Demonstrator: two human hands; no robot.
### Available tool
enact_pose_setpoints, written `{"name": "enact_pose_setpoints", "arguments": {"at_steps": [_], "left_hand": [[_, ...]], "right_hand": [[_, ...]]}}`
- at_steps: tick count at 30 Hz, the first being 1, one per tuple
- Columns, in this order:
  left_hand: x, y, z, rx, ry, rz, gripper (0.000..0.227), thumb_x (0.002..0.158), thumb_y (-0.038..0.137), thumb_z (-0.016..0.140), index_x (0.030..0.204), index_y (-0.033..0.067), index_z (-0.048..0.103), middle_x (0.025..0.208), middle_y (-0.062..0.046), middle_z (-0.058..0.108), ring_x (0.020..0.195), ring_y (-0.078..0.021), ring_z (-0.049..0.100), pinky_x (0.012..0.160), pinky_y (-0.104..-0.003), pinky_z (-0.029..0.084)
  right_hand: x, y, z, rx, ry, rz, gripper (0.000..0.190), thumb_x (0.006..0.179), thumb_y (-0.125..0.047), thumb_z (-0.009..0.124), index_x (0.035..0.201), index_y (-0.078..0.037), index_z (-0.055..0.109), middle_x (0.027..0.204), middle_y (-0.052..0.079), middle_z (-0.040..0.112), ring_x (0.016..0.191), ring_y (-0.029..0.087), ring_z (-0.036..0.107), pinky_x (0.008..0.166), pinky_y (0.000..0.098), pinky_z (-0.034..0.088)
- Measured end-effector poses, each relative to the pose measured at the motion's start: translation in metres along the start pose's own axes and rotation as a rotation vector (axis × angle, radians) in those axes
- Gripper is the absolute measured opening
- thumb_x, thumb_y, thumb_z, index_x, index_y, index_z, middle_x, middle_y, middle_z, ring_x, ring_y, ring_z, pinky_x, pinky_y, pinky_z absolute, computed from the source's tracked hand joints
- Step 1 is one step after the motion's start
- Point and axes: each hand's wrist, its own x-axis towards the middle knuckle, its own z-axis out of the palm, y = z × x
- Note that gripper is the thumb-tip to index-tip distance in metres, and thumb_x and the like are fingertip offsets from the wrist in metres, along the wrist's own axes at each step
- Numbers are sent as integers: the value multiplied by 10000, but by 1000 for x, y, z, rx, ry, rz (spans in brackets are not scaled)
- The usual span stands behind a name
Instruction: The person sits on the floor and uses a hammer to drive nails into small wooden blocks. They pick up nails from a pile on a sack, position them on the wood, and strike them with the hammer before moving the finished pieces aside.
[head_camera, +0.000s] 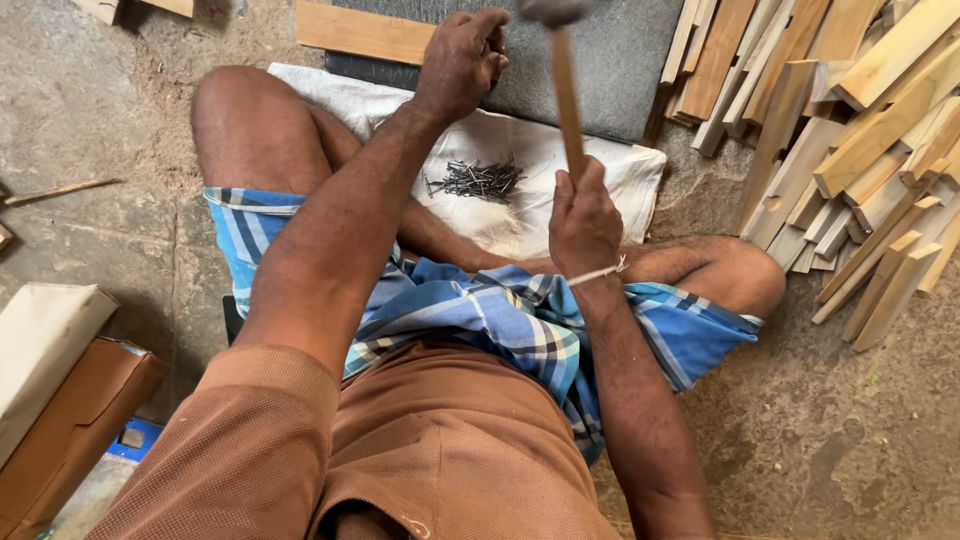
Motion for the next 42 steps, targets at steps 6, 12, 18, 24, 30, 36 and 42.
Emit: {"name": "enact_pose_setpoints", "arguments": {"at_steps": [6,12,18,24,30,36,42], "left_hand": [[10,4,-13,-8,24,57,473,880,56,789,1312,82,597,1013,-99,709,956,-282,654,864,-439,551],[-2,-3,-19,-239,-25,-21,514,979,-66,600,1445,104,465,1304,-144,679,1169,-319,690,1022,-439,581],[9,7,-37,-144,-56,88,581,878,-51,628,1425,56,464,1302,-202,636,1227,-421,621,1073,-507,504],[21,45,-63,395,-188,394,467,829,83,752,1261,102,576,1274,-149,651,1192,-361,634,1070,-561,452],[52,61,-120,-610,453,178,405,995,49,700,1370,77,549,1282,-119,617,1174,-241,679,1049,-395,624],[12,-18,-140,263,267,-332,468,916,321,782,1249,27,636,1124,-220,669,1050,-432,627,898,-547,505],[-63,-4,-57,686,255,5,459,750,367,763,1146,153,671,1464,-202,560,1304,-362,511,1062,-556,402]], "right_hand": [[-1,7,-4,-33,-17,-7,350,1135,-381,405,1224,-50,477,708,21,564,522,147,552,353,296,452],[-20,17,0,402,272,-139,369,1150,-341,384,1310,-15,451,755,71,544,571,186,562,469,320,507],[-3,7,19,5,74,-105,328,1109,-314,504,1249,-22,452,914,250,681,785,457,664,649,553,502],[-1,42,29,278,148,77,270,1081,-289,543,1085,-20,571,838,220,664,748,393,653,659,511,502],[8,71,47,959,-155,519,305,1031,-346,588,869,-91,544,640,-7,498,435,101,450,358,281,375],[12,67,47,971,-132,496,251,1011,-332,581,899,-111,538,630,-13,481,423,89,434,338,276,370],[-1,54,40,949,-111,506,257,1022,-327,596,922,-96,547,669,-32,499,457,63,437,353,248,354]]}}
